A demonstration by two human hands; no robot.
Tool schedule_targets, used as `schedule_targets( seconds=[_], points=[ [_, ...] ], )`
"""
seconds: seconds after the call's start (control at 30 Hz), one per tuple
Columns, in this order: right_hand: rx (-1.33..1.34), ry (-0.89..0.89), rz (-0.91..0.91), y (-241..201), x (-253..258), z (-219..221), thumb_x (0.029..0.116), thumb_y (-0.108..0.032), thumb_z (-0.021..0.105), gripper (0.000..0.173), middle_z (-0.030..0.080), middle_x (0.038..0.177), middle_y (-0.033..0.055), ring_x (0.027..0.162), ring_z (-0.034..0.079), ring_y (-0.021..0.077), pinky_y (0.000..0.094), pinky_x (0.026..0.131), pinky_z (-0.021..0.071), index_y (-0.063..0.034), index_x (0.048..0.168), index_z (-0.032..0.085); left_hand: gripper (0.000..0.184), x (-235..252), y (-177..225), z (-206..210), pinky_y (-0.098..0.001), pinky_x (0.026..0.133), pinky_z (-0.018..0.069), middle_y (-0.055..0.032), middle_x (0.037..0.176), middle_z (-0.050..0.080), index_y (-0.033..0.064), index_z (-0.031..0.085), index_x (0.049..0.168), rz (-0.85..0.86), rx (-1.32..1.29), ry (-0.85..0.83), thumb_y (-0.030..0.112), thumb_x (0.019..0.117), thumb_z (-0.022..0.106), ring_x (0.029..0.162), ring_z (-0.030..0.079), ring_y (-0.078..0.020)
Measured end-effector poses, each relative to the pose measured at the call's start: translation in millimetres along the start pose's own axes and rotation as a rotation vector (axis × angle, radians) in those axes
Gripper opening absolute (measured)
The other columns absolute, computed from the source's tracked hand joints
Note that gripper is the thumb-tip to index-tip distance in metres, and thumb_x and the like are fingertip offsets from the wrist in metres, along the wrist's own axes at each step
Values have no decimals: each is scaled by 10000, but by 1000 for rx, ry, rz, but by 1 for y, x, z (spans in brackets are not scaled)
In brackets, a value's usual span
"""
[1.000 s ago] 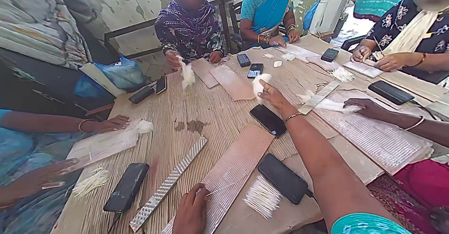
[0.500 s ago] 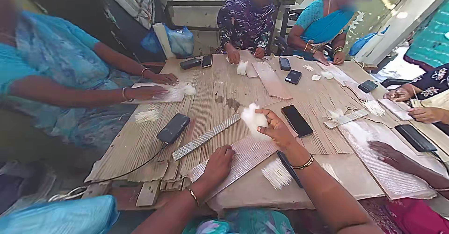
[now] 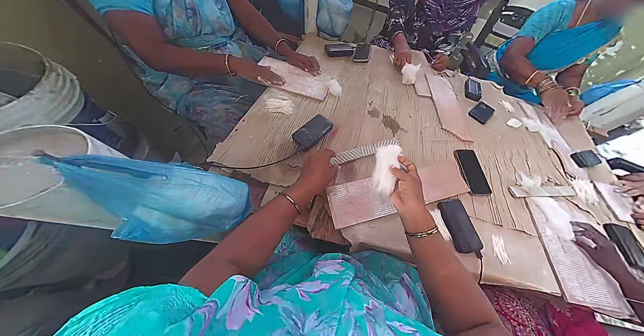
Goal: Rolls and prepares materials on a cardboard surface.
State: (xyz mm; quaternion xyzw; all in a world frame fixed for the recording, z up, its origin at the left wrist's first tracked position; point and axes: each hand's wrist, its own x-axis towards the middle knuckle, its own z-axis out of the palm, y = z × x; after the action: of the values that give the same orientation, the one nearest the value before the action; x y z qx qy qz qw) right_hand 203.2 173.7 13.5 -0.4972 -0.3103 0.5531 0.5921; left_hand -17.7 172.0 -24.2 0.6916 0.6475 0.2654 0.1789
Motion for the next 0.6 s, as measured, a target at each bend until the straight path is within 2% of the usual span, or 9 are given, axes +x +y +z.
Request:
schedule_targets(
  seconds=[0.07, 0.17, 0.27, 0.37, 0.47, 0.53, 0.6],
  points=[
    [-37, 65, -29, 6, 13, 2, 958, 122, 522, 446, 582, 1046, 134, 844, 634, 194, 362, 722, 563, -46, 1366, 453, 450, 11, -8, 7, -602, 1031, 457, -201, 1288, 643, 25, 642, 1300, -29, 80, -51, 272, 944, 762, 1254, 546, -437],
    [-132, 100, -29, 12, 23, -1, 963, 120, 518, 448, 600, 1071, 170, 851, 640, 193, 349, 737, 562, -6, 1386, 441, 473, 23, -21, 20, -593, 1026, 464, -192, 1252, 665, 40, 658, 1308, 8, 149, -54, 361, 967, 726, 1227, 569, -426],
    [-245, 126, -27, 11, 31, -5, 960, 111, 534, 439, 600, 1090, 182, 851, 640, 188, 329, 732, 560, 12, 1379, 447, 430, 28, -34, 31, -585, 996, 483, -208, 1175, 681, 13, 675, 1251, 116, 180, 11, 366, 1005, 668, 1179, 601, -431],
    [-306, 149, -23, 12, 43, -2, 947, 129, 544, 491, 588, 1141, 199, 878, 634, 190, 322, 743, 551, 17, 1407, 415, 436, 27, -40, 29, -580, 979, 483, -225, 1201, 682, -7, 664, 1276, 120, 94, 122, 345, 1019, 652, 1183, 604, -442],
    [-374, 82, 14, 17, 57, 10, 932, 145, 546, 527, 596, 1161, 202, 904, 631, 198, 349, 766, 548, 10, 1421, 403, 463, 24, -38, 18, -585, 990, 493, -244, 1186, 685, -25, 651, 1300, 127, -27, 263, 351, 1030, 636, 1171, 612, -453],
    [-420, 1, 43, 21, 69, 21, 937, 120, 581, 536, 658, 1084, 167, 835, 657, 181, 349, 727, 557, -32, 1425, 419, 470, 26, -37, 9, -583, 991, 486, -239, 1196, 679, -21, 646, 1309, 161, -75, 279, 358, 1032, 631, 1156, 609, -451],
    [-496, -51, 18, 23, 83, 30, 947, 65, 625, 574, 664, 1117, 149, 889, 659, 191, 380, 769, 551, -69, 1452, 387, 458, 31, -38, 4, -585, 979, 490, -221, 1198, 681, -3, 658, 1303, 191, -67, 249, 362, 1028, 633, 1147, 609, -440]
  ],
)
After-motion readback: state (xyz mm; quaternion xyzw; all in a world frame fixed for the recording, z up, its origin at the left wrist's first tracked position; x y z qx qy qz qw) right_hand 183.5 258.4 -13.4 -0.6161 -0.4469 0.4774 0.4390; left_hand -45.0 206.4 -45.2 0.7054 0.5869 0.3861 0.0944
